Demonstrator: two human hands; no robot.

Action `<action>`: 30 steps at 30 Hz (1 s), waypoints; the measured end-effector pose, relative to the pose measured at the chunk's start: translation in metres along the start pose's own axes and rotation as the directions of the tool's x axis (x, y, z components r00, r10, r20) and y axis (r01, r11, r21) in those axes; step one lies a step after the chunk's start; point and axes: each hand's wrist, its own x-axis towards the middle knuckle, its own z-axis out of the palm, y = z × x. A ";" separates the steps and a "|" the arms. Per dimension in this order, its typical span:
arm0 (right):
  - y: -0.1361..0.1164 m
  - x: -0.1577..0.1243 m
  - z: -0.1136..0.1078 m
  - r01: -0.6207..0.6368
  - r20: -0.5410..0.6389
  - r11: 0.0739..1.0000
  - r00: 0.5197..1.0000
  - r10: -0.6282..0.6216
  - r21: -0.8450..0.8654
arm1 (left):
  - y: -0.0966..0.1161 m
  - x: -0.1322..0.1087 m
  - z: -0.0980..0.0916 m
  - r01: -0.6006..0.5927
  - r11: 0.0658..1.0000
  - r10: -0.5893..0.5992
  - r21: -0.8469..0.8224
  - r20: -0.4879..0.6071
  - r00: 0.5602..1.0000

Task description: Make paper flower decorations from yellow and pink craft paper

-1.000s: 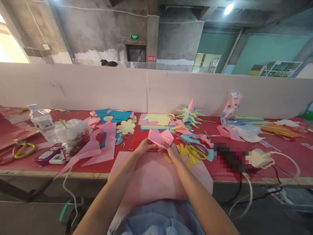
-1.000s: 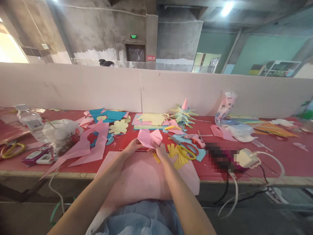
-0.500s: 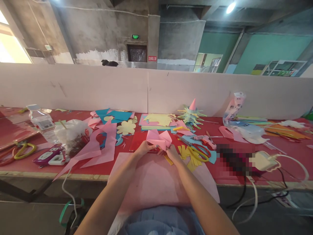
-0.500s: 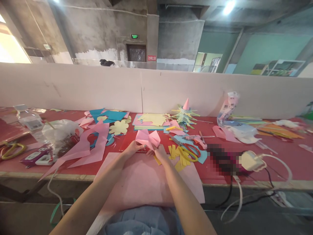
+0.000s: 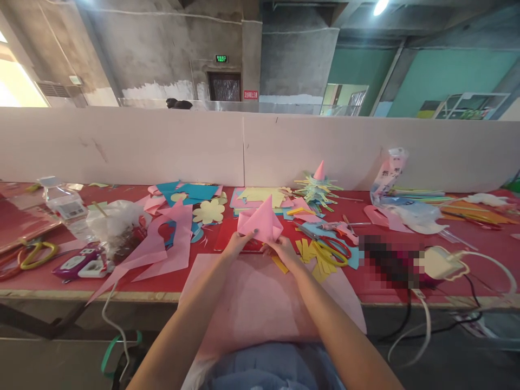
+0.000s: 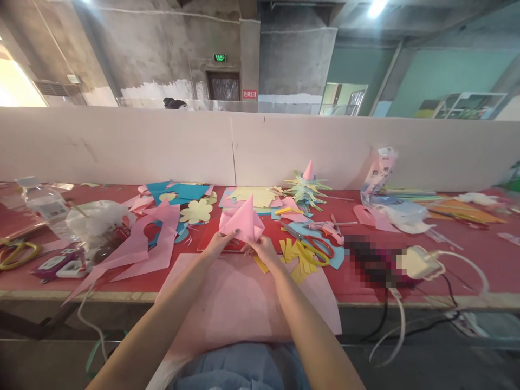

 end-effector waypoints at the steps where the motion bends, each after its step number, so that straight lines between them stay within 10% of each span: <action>1: 0.000 0.001 0.000 0.005 -0.025 1.000 1.000 -0.005 -0.014 | 0.000 0.000 0.000 -0.002 1.000 0.002 0.009 0.003 1.000; 30: -0.009 -0.005 0.003 0.072 -0.090 0.994 0.993 -0.079 -0.078 | 0.011 -0.013 0.009 -0.077 0.997 0.075 -0.003 0.230 0.970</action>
